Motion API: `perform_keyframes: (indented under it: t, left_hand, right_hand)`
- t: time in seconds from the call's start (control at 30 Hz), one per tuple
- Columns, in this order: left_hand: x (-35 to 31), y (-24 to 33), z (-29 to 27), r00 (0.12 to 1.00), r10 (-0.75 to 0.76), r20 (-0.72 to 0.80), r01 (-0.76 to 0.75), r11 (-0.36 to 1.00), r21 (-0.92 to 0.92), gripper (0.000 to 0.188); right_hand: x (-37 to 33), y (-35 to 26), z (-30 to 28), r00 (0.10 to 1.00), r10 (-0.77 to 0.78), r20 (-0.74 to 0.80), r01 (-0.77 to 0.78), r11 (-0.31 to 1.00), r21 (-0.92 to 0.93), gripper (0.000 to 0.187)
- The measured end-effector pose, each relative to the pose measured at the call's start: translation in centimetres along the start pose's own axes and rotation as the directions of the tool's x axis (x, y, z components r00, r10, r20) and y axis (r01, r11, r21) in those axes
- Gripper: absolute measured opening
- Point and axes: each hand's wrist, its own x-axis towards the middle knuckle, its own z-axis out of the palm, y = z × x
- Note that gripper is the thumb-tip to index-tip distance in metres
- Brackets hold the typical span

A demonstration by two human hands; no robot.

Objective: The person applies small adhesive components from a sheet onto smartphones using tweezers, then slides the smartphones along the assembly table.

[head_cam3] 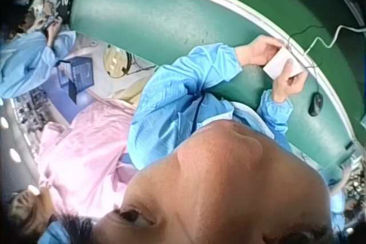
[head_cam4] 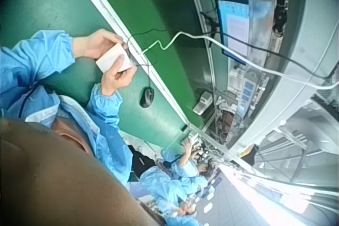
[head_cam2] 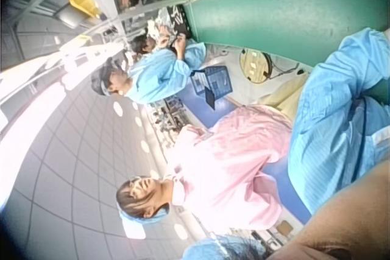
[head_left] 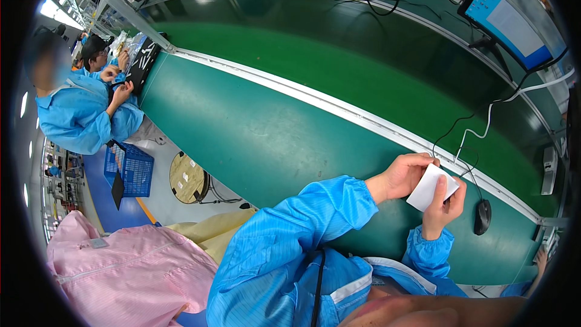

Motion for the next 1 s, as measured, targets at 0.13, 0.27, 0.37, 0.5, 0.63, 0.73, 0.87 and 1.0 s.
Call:
perform_keyframes:
  t: [0.13,0.27,0.37,0.5,0.63,0.73,0.87,1.0]
  left_hand:
    - [0.21,-0.40,-0.25,0.997,0.067,0.037,-0.069,0.997,0.041,0.020]
    - [0.08,-0.72,-0.34,0.995,0.033,0.096,-0.041,0.995,0.090,0.027]
    - [0.15,-0.82,-0.59,0.992,0.011,0.129,-0.024,0.995,0.096,0.032]
    - [0.29,-0.94,-0.76,0.992,0.015,0.122,-0.028,0.994,0.105,0.032]
    - [0.12,-0.78,-0.07,0.993,0.010,0.115,-0.020,0.996,0.086,0.032]
    - [0.12,-0.71,-0.26,0.993,0.019,0.114,-0.028,0.997,0.076,0.030]
    - [0.25,-0.78,-0.55,0.991,0.025,0.133,-0.034,0.997,0.069,0.029]
    - [0.38,-0.85,-0.80,0.991,0.025,0.130,-0.035,0.997,0.072,0.028]
  right_hand:
    - [0.03,0.13,-0.06,1.000,0.015,-0.009,-0.015,1.000,0.004,0.015]
    - [0.08,0.13,-0.12,1.000,0.016,-0.021,-0.016,1.000,-0.006,0.016]
    - [0.15,-0.11,-0.14,0.999,0.025,-0.021,-0.025,1.000,0.005,0.016]
    - [0.17,-0.23,-0.05,0.999,0.028,-0.023,-0.028,1.000,0.015,0.016]
    - [0.17,0.13,-0.11,0.999,0.036,-0.033,-0.035,0.999,0.025,0.016]
    - [0.21,-0.08,-0.03,0.999,0.045,-0.030,-0.044,0.999,0.030,0.017]
    - [0.23,0.04,0.02,0.998,0.058,-0.022,-0.057,0.997,0.059,0.018]
    - [0.27,-0.01,0.06,0.997,0.074,-0.013,-0.073,0.993,0.088,0.019]
